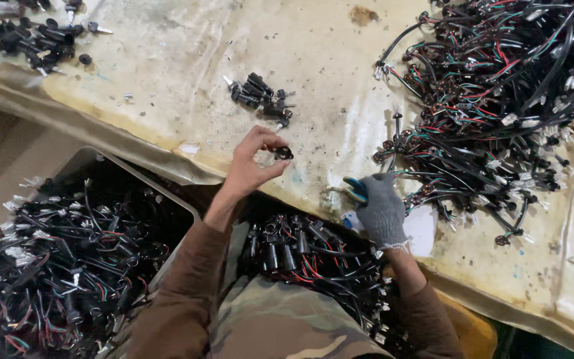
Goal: The person repeatedly picks small black cylindrical components and wire harnesses from a table, joins them by hand, and places the assembled units into a metal bin. The work continues in a repetitive cycle with no visible change in the environment.
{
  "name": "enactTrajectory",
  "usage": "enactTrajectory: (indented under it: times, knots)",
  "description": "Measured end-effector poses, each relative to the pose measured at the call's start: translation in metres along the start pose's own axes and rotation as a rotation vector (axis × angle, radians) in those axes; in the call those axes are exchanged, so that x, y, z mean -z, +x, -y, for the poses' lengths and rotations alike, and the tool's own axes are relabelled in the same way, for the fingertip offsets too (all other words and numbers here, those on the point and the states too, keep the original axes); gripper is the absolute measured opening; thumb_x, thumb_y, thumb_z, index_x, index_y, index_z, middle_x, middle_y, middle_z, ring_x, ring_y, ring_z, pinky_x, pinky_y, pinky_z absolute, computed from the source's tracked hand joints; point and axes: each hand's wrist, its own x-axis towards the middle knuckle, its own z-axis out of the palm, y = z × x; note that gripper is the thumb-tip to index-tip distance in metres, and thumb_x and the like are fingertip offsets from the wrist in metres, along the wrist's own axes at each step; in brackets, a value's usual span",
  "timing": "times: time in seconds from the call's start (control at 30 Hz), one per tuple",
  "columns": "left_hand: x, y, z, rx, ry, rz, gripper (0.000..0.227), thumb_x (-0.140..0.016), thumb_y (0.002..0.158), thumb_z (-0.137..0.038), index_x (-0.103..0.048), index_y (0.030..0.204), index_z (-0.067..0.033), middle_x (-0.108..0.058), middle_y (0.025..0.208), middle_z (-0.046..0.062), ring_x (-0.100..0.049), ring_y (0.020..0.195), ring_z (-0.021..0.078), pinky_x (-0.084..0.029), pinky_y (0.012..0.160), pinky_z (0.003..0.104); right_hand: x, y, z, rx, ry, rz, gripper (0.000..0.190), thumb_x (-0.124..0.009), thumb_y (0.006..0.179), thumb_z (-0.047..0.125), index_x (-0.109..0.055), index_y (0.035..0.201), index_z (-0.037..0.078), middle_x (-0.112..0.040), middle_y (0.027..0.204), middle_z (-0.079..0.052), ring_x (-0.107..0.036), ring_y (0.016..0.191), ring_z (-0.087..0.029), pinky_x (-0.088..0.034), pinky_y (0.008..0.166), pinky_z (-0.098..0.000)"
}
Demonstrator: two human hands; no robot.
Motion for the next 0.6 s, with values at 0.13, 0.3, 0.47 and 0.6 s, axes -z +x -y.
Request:
enactTrajectory:
  times: [0.13, 0.3, 0.47, 0.6]
  knots:
    - [-0.041, -0.022, -0.019, 0.169, -0.728, -0.037, 0.039, -0.08, 0.092, -0.018, -0.062, 0.125, -0.0063, -0.063, 0.121, 0.004, -0.061, 0.115, 0.017, -0.051, 0.102, 0.033, 0.001, 0.008, -0.004, -0.005, 0.131, -0.036, 0.04, -0.079, 0.075, 0.019, -0.069, 0.112, 0.006, -0.066, 0.106, -0.015, -0.069, 0.088, -0.04, -0.053, 0.071, -0.0487]
    - [-0.076, -0.045, -0.034, 0.43, -1.291, 0.103, 0.051, -0.071, 0.102, -0.037, -0.056, 0.137, -0.0025, -0.06, 0.095, 0.006, -0.059, 0.088, 0.0164, -0.051, 0.081, 0.031, 0.002, 0.006, -0.005, -0.055, -0.007, -0.009, 0.022, -0.078, 0.085, 0.026, -0.072, 0.098, 0.01, -0.067, 0.097, -0.013, -0.068, 0.082, -0.039, -0.053, 0.07, -0.0493]
    - [-0.079, -0.048, -0.041, 0.345, -0.929, 0.271, 0.043, -0.077, 0.098, -0.024, -0.065, 0.132, -0.0006, -0.06, 0.095, -0.003, -0.055, 0.09, 0.0059, -0.046, 0.084, 0.025, 0.015, 0.008, 0.013, 0.027, -0.097, -0.04, 0.026, -0.08, 0.077, 0.025, -0.071, 0.093, 0.006, -0.068, 0.091, -0.015, -0.068, 0.077, -0.038, -0.052, 0.067, -0.0493]
    - [-0.08, -0.052, -0.05, 0.388, -0.678, 0.29, 0.027, -0.079, 0.091, -0.019, -0.073, 0.111, -0.0033, -0.07, 0.093, -0.002, -0.063, 0.087, 0.0058, -0.052, 0.081, 0.024, 0.052, -0.007, 0.034, -0.015, 0.189, -0.023, 0.02, -0.079, 0.078, 0.017, -0.072, 0.091, 0.005, -0.07, 0.087, -0.014, -0.071, 0.073, -0.031, -0.054, 0.064, -0.0412]
